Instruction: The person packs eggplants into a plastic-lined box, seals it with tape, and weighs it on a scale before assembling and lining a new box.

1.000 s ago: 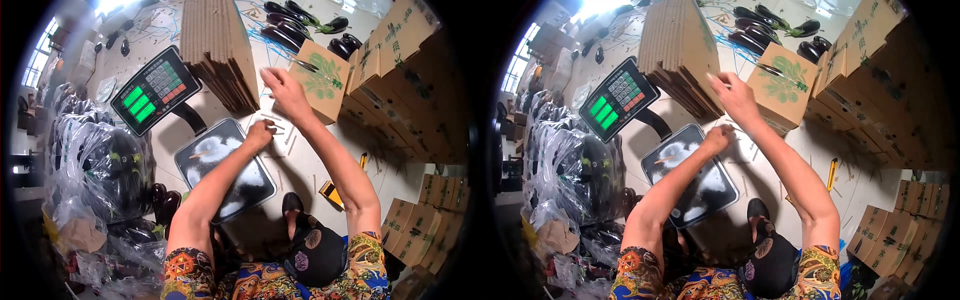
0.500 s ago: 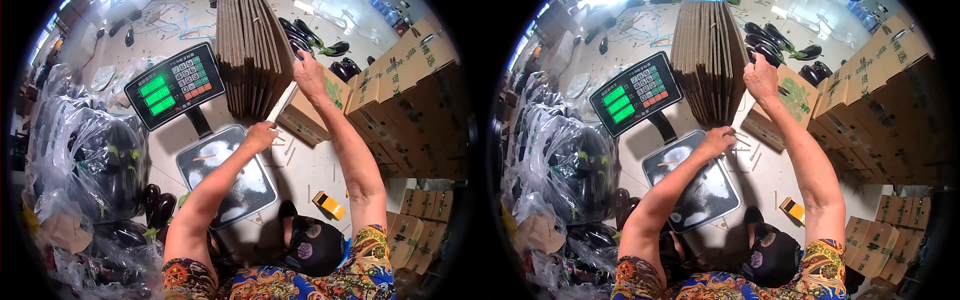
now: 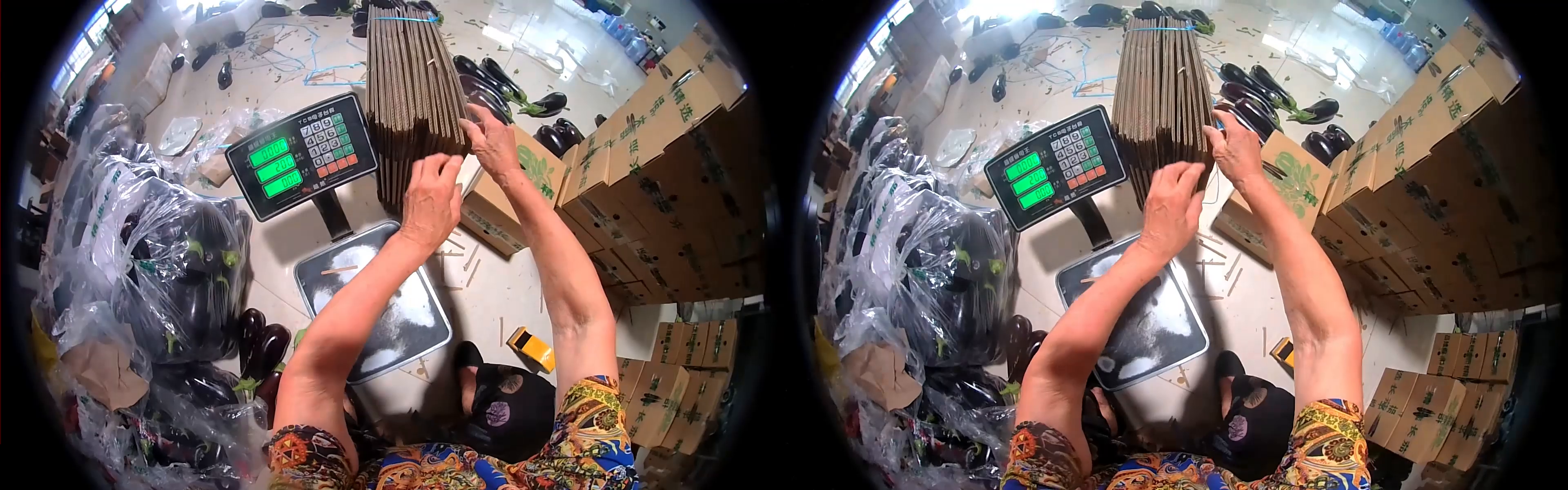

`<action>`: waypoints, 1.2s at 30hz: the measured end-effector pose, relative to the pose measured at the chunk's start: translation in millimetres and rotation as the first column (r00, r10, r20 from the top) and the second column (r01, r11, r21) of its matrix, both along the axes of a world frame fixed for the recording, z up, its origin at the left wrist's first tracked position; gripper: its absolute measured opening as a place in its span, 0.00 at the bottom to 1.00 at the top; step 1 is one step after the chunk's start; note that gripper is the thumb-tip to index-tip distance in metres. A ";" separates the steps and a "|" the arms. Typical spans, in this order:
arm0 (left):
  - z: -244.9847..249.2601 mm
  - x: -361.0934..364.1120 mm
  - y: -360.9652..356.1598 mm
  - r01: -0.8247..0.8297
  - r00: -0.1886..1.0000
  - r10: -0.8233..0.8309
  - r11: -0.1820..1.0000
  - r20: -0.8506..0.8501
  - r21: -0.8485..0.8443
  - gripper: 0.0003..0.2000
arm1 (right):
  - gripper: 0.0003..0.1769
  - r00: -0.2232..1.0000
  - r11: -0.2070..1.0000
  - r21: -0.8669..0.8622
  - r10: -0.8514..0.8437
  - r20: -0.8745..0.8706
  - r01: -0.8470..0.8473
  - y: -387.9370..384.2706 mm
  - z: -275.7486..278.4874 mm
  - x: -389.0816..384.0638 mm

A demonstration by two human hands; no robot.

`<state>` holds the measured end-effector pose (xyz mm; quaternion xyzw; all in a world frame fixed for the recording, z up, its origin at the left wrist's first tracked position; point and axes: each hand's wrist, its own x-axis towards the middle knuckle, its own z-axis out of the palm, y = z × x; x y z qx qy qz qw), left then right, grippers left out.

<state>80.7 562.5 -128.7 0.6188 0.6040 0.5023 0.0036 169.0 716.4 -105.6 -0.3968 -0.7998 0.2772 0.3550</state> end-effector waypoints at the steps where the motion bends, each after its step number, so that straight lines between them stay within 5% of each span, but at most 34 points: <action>1: 2.5 -2.7 3.8 -0.033 0.999 0.033 0.999 -0.018 0.017 0.23 | 0.22 0.999 0.999 -0.051 0.007 -0.047 -0.010 -0.3 -2.6 0.0; 4: 1.8 -8.0 10.4 -0.066 0.997 0.065 0.998 -0.040 -0.020 0.25 | 0.22 0.998 0.997 0.051 -0.052 0.038 0.050 -9.7 -0.5 1.6; 8: 4.5 -8.5 11.9 -0.176 0.960 0.182 0.983 -0.215 0.047 0.27 | 0.29 0.950 0.930 0.322 0.077 0.302 -0.177 -31.0 19.4 18.2; 13: 4.8 -24.6 18.6 -0.225 0.936 0.235 0.972 -0.261 0.069 0.28 | 0.39 0.807 0.899 0.202 0.226 0.545 -0.388 -114.7 58.3 93.7; 15: 4.8 -29.8 18.4 -0.240 0.941 0.246 0.969 -0.230 0.055 0.25 | 0.40 0.741 0.966 0.044 0.166 0.651 -0.255 -143.9 67.0 131.3; 18: 8.8 -34.4 17.5 -0.238 0.960 0.249 0.967 -0.132 0.091 0.20 | 0.42 0.709 0.949 -0.314 0.240 0.663 -0.028 -151.4 89.7 155.3; 20: 18.5 -32.7 16.9 -0.249 0.968 0.249 0.947 0.024 0.203 0.17 | 0.39 0.780 0.978 -0.168 0.199 0.593 -0.122 -129.0 67.7 162.7; 22: 28.8 -34.2 10.7 -0.197 0.972 0.171 0.968 0.162 0.158 0.15 | 0.32 0.820 0.970 -0.239 0.164 0.549 -0.034 -100.2 55.2 146.5; 26: 60.9 -44.9 -18.9 0.010 0.923 0.029 0.995 0.385 -0.099 0.10 | 0.21 0.855 0.987 -0.152 0.027 0.518 0.061 -96.1 48.0 119.7; 28: 77.6 -47.6 -37.9 0.328 0.565 -0.088 0.936 0.820 -0.125 0.11 | 0.19 0.893 0.995 -0.101 0.035 0.449 0.012 -106.6 42.3 125.6; 30: 78.9 -51.7 -54.8 0.481 0.246 -0.191 0.875 0.950 0.051 0.15 | 0.18 0.864 0.989 -0.142 0.028 0.503 0.051 -126.1 48.4 144.0; 36: 97.4 -34.8 -92.0 0.577 0.343 -0.093 0.806 0.935 -0.131 0.15 | 0.17 0.887 0.998 -0.041 -0.021 0.462 0.045 -197.8 67.9 194.4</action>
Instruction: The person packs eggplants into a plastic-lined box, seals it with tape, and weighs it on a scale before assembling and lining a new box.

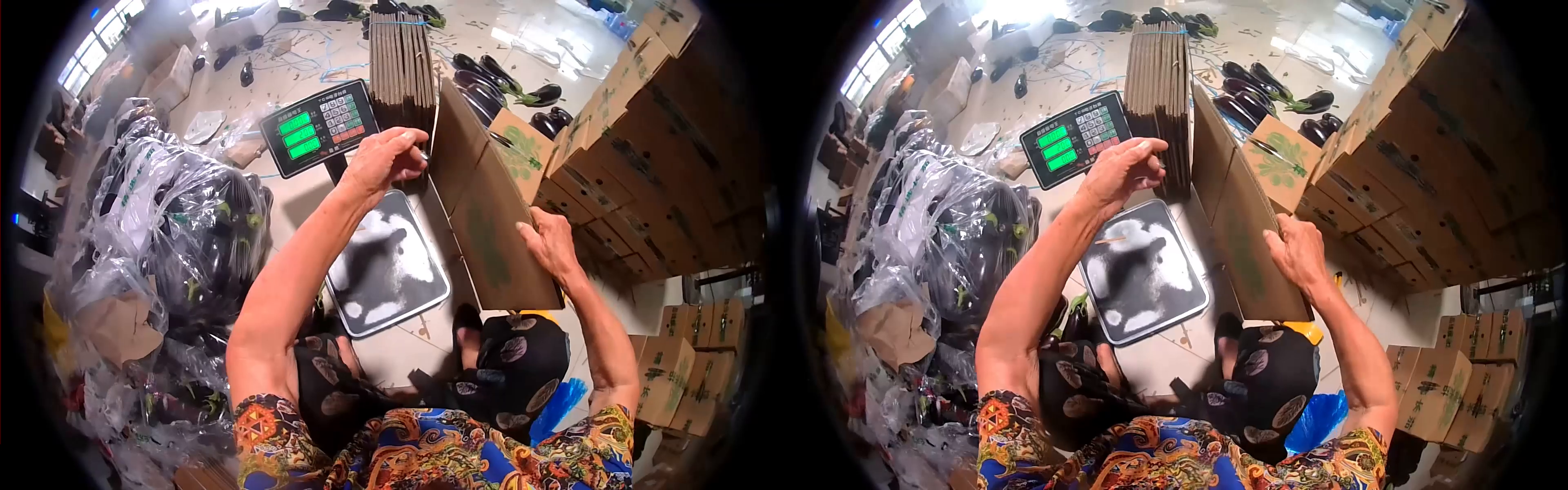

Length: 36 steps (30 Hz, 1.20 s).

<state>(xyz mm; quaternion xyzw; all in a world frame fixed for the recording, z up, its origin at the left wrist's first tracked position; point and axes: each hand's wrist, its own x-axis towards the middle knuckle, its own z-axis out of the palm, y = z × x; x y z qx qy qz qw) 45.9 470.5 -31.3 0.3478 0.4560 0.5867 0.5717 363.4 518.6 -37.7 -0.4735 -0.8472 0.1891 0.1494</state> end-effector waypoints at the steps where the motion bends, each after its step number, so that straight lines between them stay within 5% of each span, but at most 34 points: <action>1: 3.3 4.7 -9.0 -0.009 0.999 0.009 1.000 0.044 -0.003 0.14 | 0.15 0.998 1.000 -0.007 -0.028 -0.048 0.027 -13.3 12.0 5.8; 4: 10.1 9.5 -32.2 0.038 0.993 -0.046 0.997 0.110 0.073 0.16 | 0.13 0.975 0.997 -0.028 -0.082 -0.204 0.078 -37.5 46.0 28.0; 7: 36.1 20.7 -70.3 0.054 0.992 -0.066 0.993 0.105 0.109 0.19 | 0.11 0.949 0.987 0.156 0.018 -0.314 0.033 -65.4 89.8 38.0; 13: 58.3 31.9 -137.0 0.093 0.983 -0.126 0.969 0.134 0.228 0.21 | 0.11 0.965 0.984 0.175 0.084 -0.249 -0.040 -141.4 158.7 30.9; 16: 76.9 43.6 -185.0 0.078 0.985 -0.120 0.950 0.123 0.303 0.22 | 0.20 0.914 0.853 0.374 0.405 -0.033 -0.365 -169.0 150.1 31.0; 19: 71.8 33.9 -213.3 -0.004 0.995 -0.027 0.953 0.100 0.304 0.22 | 0.21 0.914 0.887 0.271 0.402 -0.052 -0.374 -190.3 148.5 25.0; 21: 60.3 18.2 -233.0 -0.194 0.980 0.198 0.962 -0.001 0.192 0.24 | 0.19 0.925 0.918 0.170 0.374 -0.071 -0.358 -203.2 143.1 16.7; 24: 28.2 -9.4 -266.1 -0.401 0.914 0.385 0.901 0.126 0.163 0.24 | 0.16 0.911 0.911 0.053 0.411 -0.042 -0.409 -197.1 110.1 -6.8; 28: 34.3 4.4 -293.0 -0.416 0.909 0.398 0.890 0.127 0.190 0.27 | 0.27 0.868 0.878 0.083 0.479 -0.132 -0.472 -184.8 68.6 -37.7; 30: 42.4 15.2 -294.7 -0.387 0.922 0.371 0.895 0.113 0.221 0.29 | 0.29 0.791 0.751 0.402 0.604 -0.097 -0.524 -183.1 71.7 -56.2; 33: 45.3 32.2 -285.4 -0.291 0.956 0.287 0.897 0.063 0.331 0.28 | 0.18 0.676 0.749 0.181 0.656 -0.335 -0.638 -185.8 77.3 -75.7; 36: 51.7 49.7 -271.7 -0.230 0.970 0.242 0.908 0.011 0.351 0.28 | 0.14 0.682 0.751 -0.246 0.346 -0.645 -0.613 -188.3 87.1 -95.0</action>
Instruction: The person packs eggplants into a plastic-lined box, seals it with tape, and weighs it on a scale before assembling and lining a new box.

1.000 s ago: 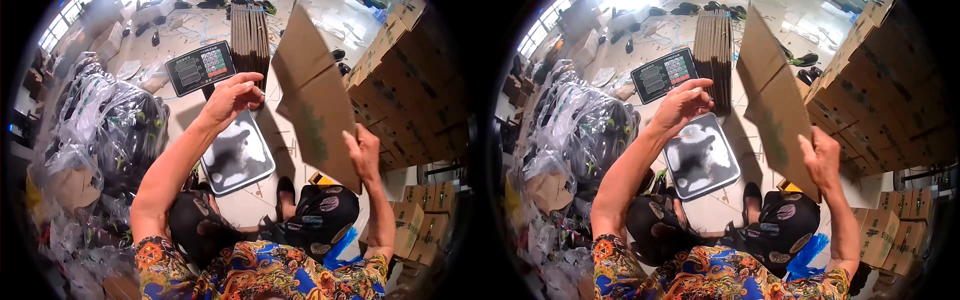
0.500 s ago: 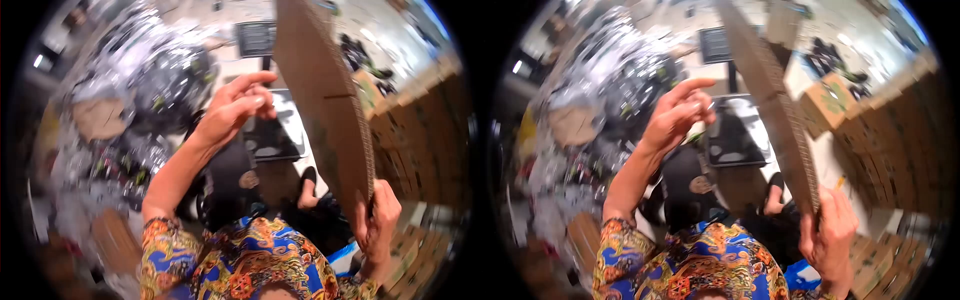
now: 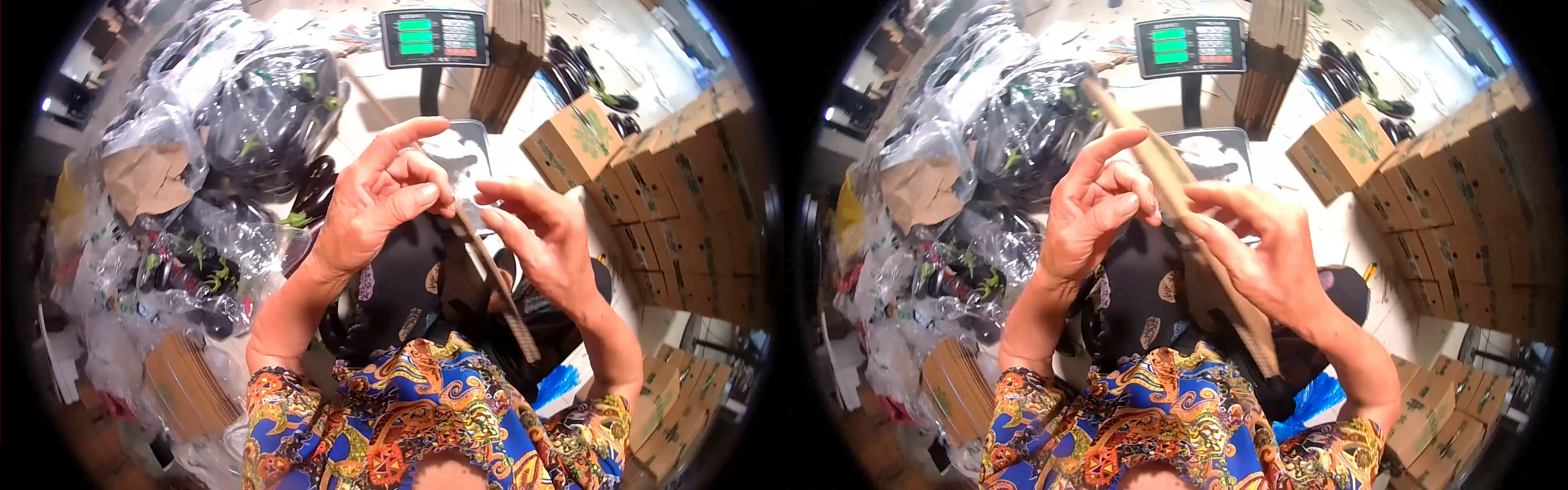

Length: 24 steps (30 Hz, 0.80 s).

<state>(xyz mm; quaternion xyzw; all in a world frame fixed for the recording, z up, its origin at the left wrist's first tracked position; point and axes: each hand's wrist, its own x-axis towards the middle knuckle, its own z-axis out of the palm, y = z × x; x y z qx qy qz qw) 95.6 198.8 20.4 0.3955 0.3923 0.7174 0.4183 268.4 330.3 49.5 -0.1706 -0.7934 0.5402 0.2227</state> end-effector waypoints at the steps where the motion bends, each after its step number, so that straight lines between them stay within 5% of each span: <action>1: -1.3 4.5 5.0 0.003 1.000 -0.003 1.000 0.011 0.012 0.27 | 0.13 1.000 0.999 -0.041 -0.013 0.026 0.014 -0.1 3.6 -2.9; 5: 1.1 13.4 10.6 0.030 0.996 -0.027 0.999 0.086 -0.024 0.26 | 0.11 0.998 0.984 -0.175 0.026 0.059 -0.016 -3.4 12.2 -4.1; 10: -7.0 17.0 12.8 0.008 1.000 -0.010 0.996 -0.028 -0.087 0.24 | 0.08 0.999 0.975 -0.223 0.009 0.051 0.003 -1.2 -0.4 2.0; 13: -6.2 22.4 14.3 -0.013 1.000 0.010 0.991 -0.024 -0.136 0.24 | 0.06 0.990 0.991 -0.114 -0.048 0.133 0.063 4.2 -1.2 3.9; 15: -4.8 27.3 16.1 -0.059 0.997 0.052 0.985 -0.049 -0.163 0.23 | 0.05 0.994 0.988 0.140 -0.080 0.072 0.069 4.1 -4.1 1.6; 18: -17.8 30.8 19.9 -0.379 0.738 0.305 0.925 -0.602 0.005 0.23 | 0.04 0.996 0.949 0.301 -0.082 -0.039 0.090 0.4 -14.3 -1.4; 19: -19.8 32.3 25.8 -0.477 0.645 0.437 0.871 -0.627 0.117 0.23 | 0.04 0.998 0.954 0.292 -0.055 -0.031 0.062 0.6 -15.9 -0.8; 20: -20.3 31.4 25.6 -0.511 0.701 0.442 0.859 -0.560 0.038 0.21 | 0.04 0.999 0.959 0.282 -0.028 -0.024 0.034 0.6 -17.3 0.1; 22: -20.3 24.7 23.1 -0.526 0.788 0.443 0.845 -0.427 -0.095 0.20 | 0.06 0.987 0.997 -0.068 0.047 0.156 -0.037 6.7 -19.6 0.0; 24: -31.7 12.5 20.1 -0.615 0.655 0.513 0.789 -0.554 0.003 0.19 | 0.09 0.948 0.875 -0.478 0.211 0.240 -0.074 21.6 -24.1 -3.5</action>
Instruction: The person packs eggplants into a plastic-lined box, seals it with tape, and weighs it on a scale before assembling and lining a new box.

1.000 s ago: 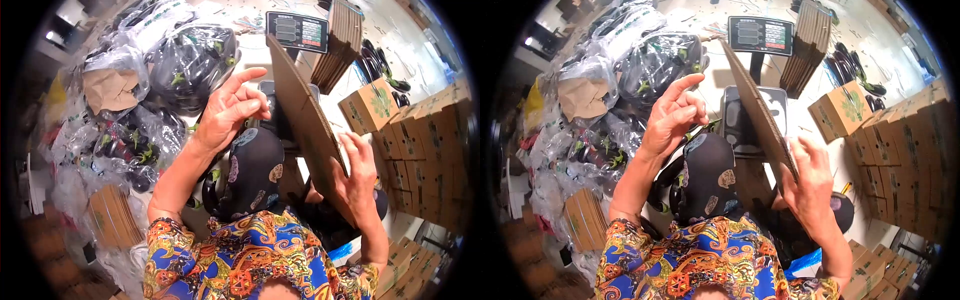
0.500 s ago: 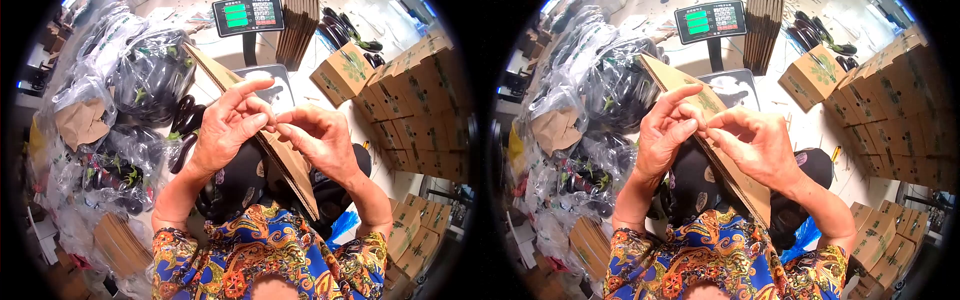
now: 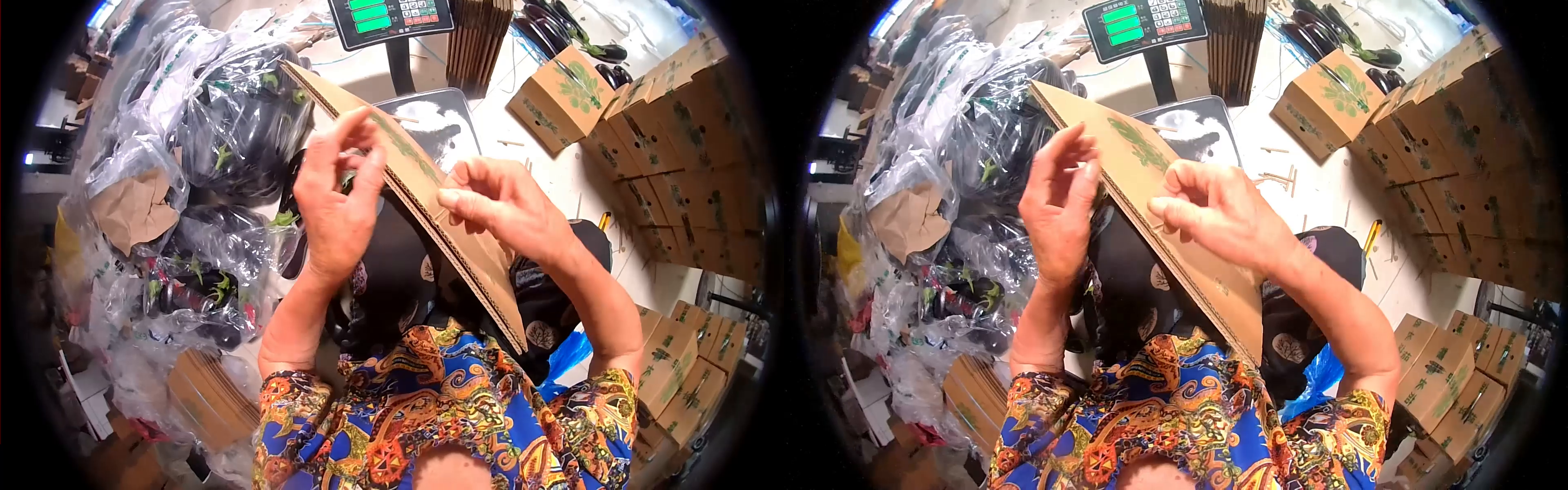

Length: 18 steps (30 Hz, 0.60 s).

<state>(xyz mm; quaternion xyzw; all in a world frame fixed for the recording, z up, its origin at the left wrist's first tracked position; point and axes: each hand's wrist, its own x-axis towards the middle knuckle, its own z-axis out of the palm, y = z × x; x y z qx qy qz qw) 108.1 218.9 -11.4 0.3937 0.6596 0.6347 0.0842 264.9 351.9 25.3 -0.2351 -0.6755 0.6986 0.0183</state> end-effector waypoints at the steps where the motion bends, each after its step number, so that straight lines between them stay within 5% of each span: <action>1: -1.8 -2.9 -0.8 -0.016 0.999 0.015 1.000 0.044 0.014 0.18 | 0.11 0.999 0.998 -0.051 0.029 -0.029 -0.030 5.1 -6.0 -2.4; 6: -17.0 -13.5 1.7 -0.082 0.996 0.081 0.996 -0.028 -0.044 0.19 | 0.13 0.972 0.961 -0.204 0.211 0.106 -0.186 14.7 -40.5 -18.9; 11: -29.7 -19.2 10.2 -0.156 0.985 0.155 0.988 0.074 0.000 0.35 | 0.23 0.959 0.968 -0.190 0.200 0.199 -0.162 12.2 -54.2 -15.1; 14: -35.2 -31.7 14.1 -0.066 0.962 0.054 0.997 0.266 0.038 0.39 | 0.29 0.982 0.999 -0.048 0.016 0.189 -0.007 3.0 -44.5 -12.2; 15: -36.5 -35.4 17.0 -0.033 0.951 0.019 0.999 0.309 0.041 0.44 | 0.34 0.980 0.983 0.177 0.001 0.201 -0.037 4.4 -45.9 -11.6; 18: -36.7 -47.7 28.9 0.066 0.919 -0.091 0.995 0.384 0.078 0.48 | 0.32 0.948 0.938 0.305 0.064 0.311 -0.164 4.2 -35.8 -16.0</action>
